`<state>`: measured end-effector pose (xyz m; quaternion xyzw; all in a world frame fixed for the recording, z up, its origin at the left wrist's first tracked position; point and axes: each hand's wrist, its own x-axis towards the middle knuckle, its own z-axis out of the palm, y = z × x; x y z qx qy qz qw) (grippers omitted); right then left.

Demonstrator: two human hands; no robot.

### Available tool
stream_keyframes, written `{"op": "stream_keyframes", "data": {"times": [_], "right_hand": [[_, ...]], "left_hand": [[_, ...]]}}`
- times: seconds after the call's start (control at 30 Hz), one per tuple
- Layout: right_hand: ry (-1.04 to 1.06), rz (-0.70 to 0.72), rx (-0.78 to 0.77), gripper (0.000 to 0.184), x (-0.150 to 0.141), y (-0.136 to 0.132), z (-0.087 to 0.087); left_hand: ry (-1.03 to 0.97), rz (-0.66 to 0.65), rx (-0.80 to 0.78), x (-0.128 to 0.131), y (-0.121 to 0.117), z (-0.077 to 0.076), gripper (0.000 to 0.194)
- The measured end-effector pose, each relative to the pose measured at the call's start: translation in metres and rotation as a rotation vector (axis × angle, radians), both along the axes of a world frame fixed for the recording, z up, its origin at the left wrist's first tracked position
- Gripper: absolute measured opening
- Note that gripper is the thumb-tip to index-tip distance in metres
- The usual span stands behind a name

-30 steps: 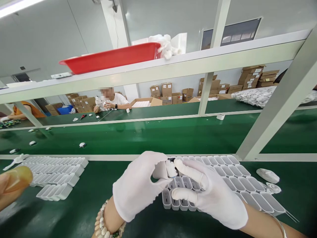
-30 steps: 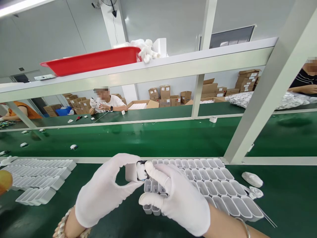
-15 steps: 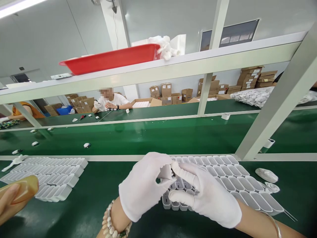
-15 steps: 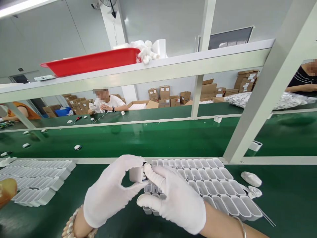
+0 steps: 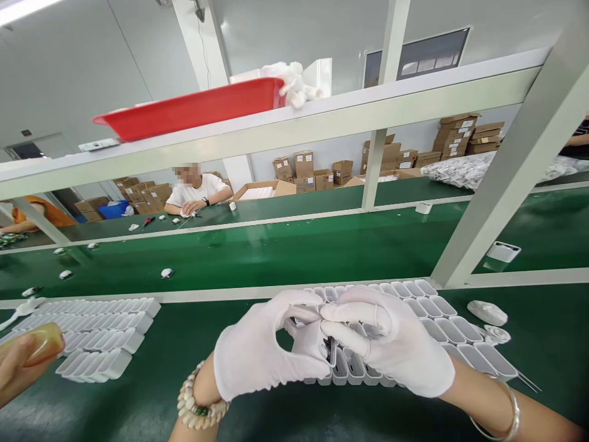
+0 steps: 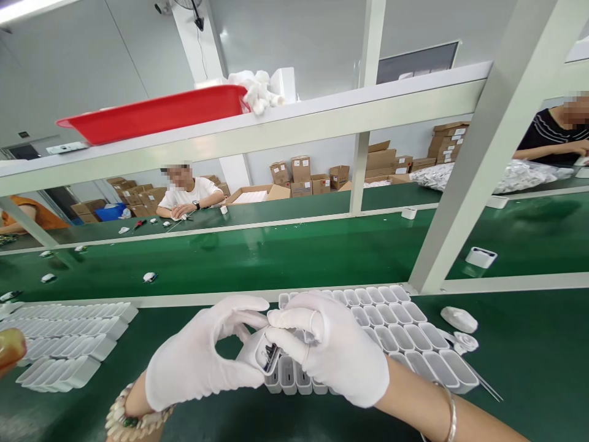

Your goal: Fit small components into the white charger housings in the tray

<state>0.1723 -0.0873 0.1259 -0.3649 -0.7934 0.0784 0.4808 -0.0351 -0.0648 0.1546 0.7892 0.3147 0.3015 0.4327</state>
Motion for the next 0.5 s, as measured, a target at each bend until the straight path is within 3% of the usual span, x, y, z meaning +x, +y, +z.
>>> {"op": "stream_keyframes", "data": {"times": [0.13,0.37,0.5], "right_hand": [[-0.064,-0.040,0.036,0.025,0.002,0.001,-0.003],[-0.301,-0.119,0.428,0.020,0.005,-0.002,0.001],[-0.491,-0.078,0.488,0.030,0.006,-0.005,0.007]], "left_hand": [[-0.011,0.028,-0.072,0.000,0.000,0.001,0.065],[-0.023,0.042,-0.196,0.006,0.000,0.008,0.065],[0.027,0.034,-0.254,0.007,0.005,0.006,0.078]]}}
